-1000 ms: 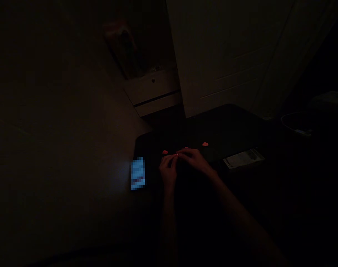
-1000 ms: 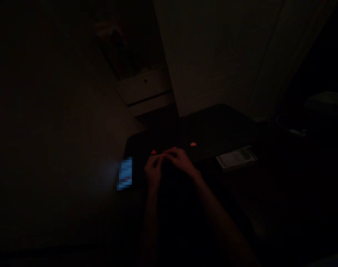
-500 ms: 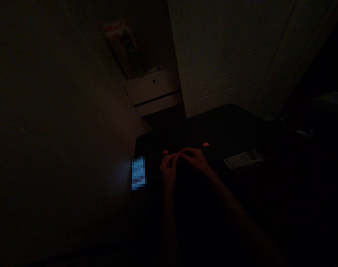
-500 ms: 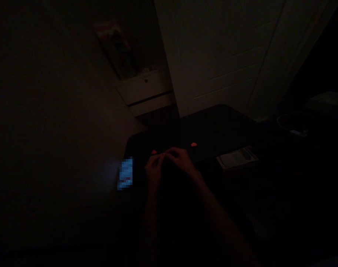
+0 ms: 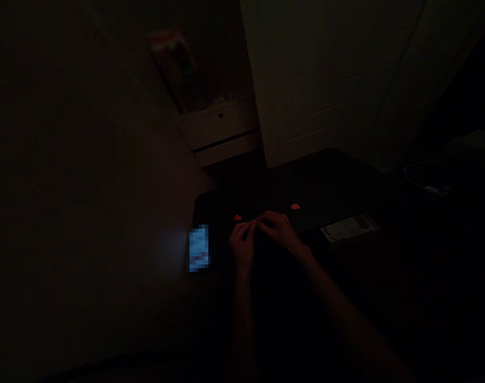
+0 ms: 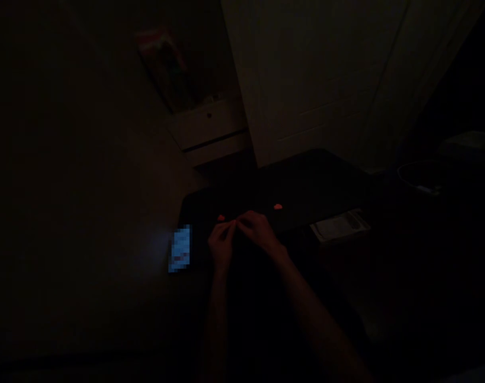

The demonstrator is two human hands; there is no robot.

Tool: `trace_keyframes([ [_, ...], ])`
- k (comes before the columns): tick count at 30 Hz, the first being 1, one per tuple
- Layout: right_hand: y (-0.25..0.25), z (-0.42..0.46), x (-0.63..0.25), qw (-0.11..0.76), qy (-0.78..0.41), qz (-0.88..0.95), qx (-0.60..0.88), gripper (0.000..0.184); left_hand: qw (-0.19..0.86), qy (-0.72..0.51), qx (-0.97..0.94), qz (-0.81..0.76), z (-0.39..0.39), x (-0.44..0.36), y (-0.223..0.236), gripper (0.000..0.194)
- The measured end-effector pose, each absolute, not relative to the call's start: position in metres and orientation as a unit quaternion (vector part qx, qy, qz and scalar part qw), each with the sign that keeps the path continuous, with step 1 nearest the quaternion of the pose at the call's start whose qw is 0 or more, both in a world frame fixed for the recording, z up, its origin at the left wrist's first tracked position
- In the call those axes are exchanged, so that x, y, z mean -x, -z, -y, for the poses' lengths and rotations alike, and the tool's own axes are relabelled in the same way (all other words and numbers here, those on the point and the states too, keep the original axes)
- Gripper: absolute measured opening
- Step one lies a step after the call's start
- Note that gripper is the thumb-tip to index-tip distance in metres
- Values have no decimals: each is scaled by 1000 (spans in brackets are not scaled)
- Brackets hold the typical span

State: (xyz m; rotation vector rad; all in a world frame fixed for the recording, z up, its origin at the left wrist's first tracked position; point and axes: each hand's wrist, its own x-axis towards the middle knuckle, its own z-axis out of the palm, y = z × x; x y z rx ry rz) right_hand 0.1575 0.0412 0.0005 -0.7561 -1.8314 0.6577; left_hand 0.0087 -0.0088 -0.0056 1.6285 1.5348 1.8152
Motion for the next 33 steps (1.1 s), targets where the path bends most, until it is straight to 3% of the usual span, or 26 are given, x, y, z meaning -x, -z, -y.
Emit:
trace_keyframes([
  [15, -9, -37, -155, 513, -374, 704, 318, 17, 283, -631, -483, -537, 10, -7, -3, 41],
  [33, -9, -35, -152, 524, -308, 717, 341, 16, 276, -651, -481, -518, 10, -10, 0, 34],
])
